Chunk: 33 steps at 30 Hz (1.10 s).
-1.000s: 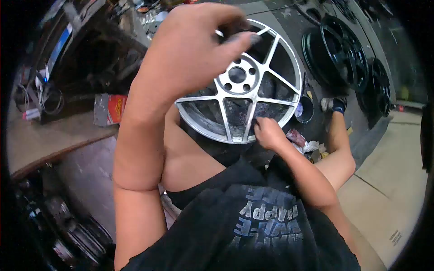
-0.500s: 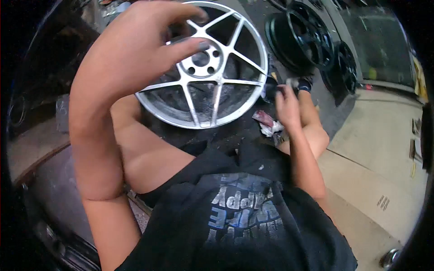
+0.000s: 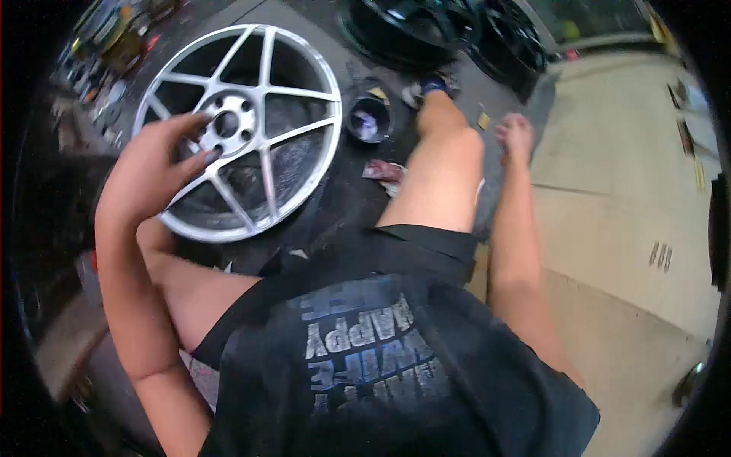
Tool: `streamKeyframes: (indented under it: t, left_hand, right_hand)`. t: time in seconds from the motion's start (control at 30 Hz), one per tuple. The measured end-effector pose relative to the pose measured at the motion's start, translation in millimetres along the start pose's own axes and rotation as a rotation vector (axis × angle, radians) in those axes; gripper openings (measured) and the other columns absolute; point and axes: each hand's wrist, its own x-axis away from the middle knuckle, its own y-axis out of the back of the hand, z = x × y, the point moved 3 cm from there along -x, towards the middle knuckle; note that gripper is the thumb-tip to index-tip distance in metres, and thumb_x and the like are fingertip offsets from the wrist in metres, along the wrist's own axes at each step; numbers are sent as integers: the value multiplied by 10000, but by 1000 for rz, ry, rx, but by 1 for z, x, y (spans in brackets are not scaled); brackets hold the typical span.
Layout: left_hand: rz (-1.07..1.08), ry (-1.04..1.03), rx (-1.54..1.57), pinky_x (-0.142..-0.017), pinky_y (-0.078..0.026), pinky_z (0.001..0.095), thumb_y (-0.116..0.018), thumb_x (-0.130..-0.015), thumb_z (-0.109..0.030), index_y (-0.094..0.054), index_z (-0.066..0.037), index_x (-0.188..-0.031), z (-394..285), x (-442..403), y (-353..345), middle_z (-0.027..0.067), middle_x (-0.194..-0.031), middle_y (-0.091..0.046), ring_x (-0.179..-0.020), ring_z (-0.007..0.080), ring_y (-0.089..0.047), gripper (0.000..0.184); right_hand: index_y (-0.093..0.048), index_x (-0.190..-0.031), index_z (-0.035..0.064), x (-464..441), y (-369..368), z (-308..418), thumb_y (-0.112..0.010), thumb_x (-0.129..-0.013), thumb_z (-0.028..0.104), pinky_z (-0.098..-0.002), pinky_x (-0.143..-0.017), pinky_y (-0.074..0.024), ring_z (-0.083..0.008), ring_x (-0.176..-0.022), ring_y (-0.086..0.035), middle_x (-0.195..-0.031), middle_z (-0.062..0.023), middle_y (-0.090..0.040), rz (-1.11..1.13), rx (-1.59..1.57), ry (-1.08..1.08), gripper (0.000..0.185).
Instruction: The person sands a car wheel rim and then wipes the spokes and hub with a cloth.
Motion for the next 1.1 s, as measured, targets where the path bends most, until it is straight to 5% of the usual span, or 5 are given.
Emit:
streamKeyframes:
  t: [0.1,0.17,0.37,0.7,1.1]
  left_hand:
    - [88,80,41,-923,-530,402,-752,-864,-118,-635,0,-1337,3,-17,-18,234,-1099,-714,-1000,329,-699,501]
    - [159,155,24,-930,-524,386,-747,-858,-98,-618,8,-1359,13,-23,-27,218,-1087,-717,-1005,309,-694,528]
    - [195,251,181,-937,-507,339,-652,-933,-18,-570,-16,-1432,39,-28,-33,143,-1138,-705,-1038,191,-635,505]
    - [202,252,88,-947,-510,336,-658,-952,-49,-553,-16,-1451,72,-49,-51,144,-1148,-707,-1048,185,-649,512]
    - [264,336,125,-949,-508,336,-640,-975,-61,-533,4,-1452,59,-48,-48,132,-1157,-686,-1056,190,-632,493]
  right_hand:
    - [-679,-926,74,8,19,-113,-550,-944,152,-379,-560,-493,-233,-690,-643,-812,-74,-666,38,178,-260,152]
    - [-712,-840,11,22,19,-230,-589,-894,188,-465,-763,-544,-359,-846,-705,-891,-195,-740,-76,573,95,223]
    - [-634,-1119,34,145,-6,-264,-745,-836,285,-478,-954,-527,-437,-1070,-683,-1110,-237,-720,-103,652,-352,395]
    - [-672,-1269,72,125,2,-275,-675,-845,212,-491,-994,-520,-428,-1128,-677,-1181,-251,-713,69,803,-304,446]
    - [-682,-993,-35,97,49,-286,-650,-919,156,-440,-863,-549,-396,-956,-708,-1002,-237,-735,-919,334,-105,207]
